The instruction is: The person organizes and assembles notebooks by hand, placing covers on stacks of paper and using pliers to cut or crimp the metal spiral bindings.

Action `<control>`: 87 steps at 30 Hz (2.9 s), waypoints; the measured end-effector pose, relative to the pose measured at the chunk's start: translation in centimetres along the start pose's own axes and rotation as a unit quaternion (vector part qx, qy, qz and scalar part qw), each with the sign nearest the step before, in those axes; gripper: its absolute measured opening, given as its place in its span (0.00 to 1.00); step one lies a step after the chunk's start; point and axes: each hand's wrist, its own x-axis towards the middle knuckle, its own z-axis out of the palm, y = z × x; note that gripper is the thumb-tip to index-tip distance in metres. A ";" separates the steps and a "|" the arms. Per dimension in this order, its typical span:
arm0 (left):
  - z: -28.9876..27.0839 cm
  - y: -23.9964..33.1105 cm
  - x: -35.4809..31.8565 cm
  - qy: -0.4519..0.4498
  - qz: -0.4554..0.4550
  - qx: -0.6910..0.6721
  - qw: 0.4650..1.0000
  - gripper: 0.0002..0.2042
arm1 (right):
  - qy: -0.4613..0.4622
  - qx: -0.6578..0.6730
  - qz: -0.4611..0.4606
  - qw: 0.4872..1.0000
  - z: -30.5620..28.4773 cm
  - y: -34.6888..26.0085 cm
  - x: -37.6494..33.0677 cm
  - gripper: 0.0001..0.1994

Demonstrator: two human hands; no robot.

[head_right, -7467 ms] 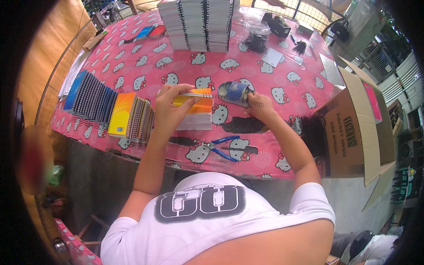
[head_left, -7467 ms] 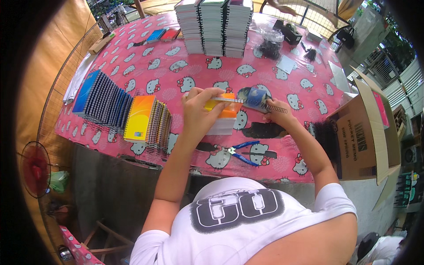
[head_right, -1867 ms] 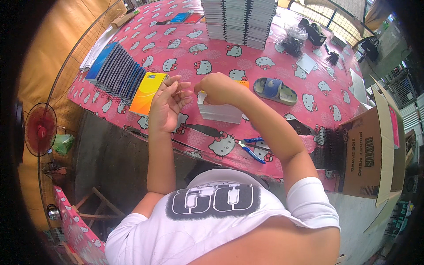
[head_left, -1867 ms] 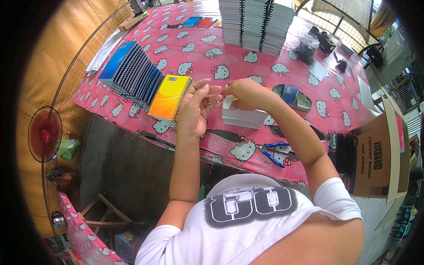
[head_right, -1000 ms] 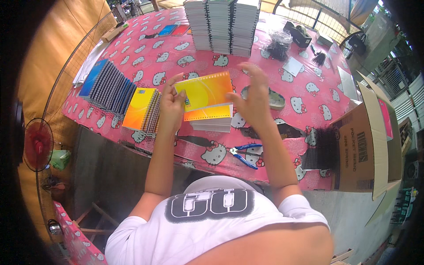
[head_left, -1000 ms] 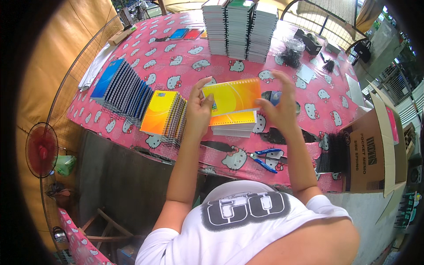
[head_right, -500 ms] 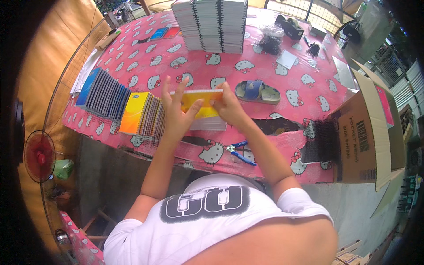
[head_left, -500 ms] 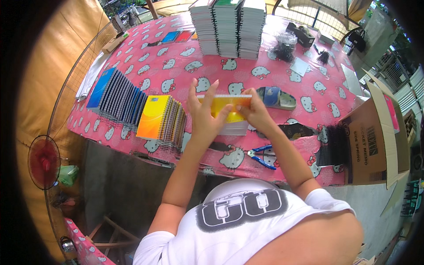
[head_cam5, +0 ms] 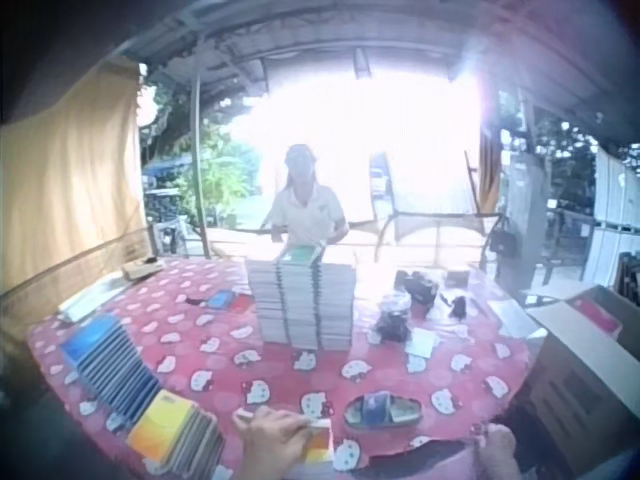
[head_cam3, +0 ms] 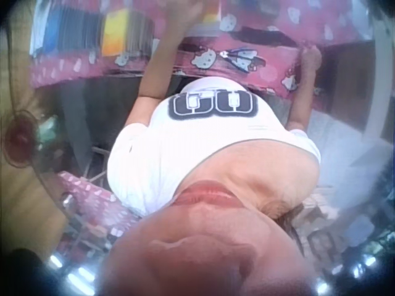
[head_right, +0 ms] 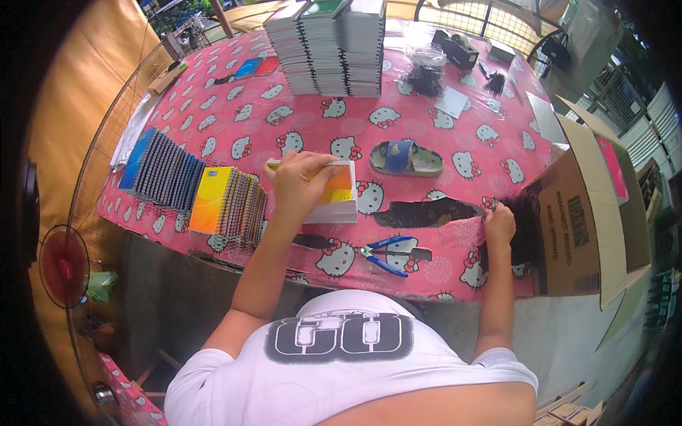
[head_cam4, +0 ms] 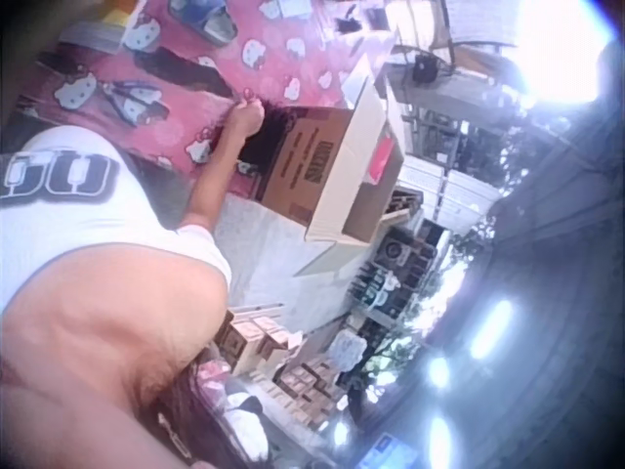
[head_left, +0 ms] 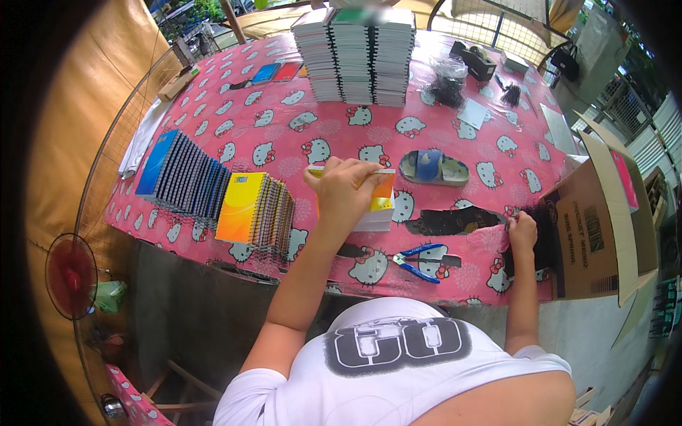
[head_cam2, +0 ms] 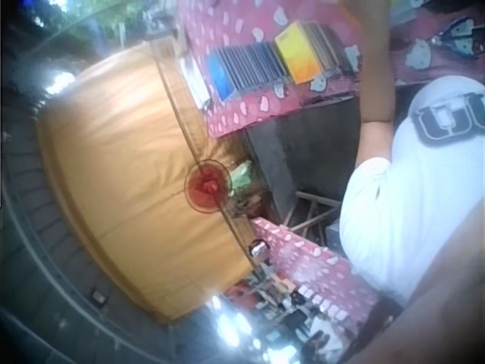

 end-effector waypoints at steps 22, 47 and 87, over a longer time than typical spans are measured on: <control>-1.6 0.1 -0.4 -0.017 -0.016 -0.060 0.998 0.09 | -0.174 0.570 -0.265 0.758 -8.4 -25.4 -5.0 0.09; -1.6 0.1 -0.5 0.004 -0.022 -0.061 0.998 0.09 | -0.057 0.299 -0.464 0.832 -9.9 -26.2 -5.9 0.10; -1.9 -1.1 -0.1 0.027 0.046 -0.054 0.997 0.14 | -0.147 -0.018 -0.312 0.939 -0.6 -19.5 5.9 0.26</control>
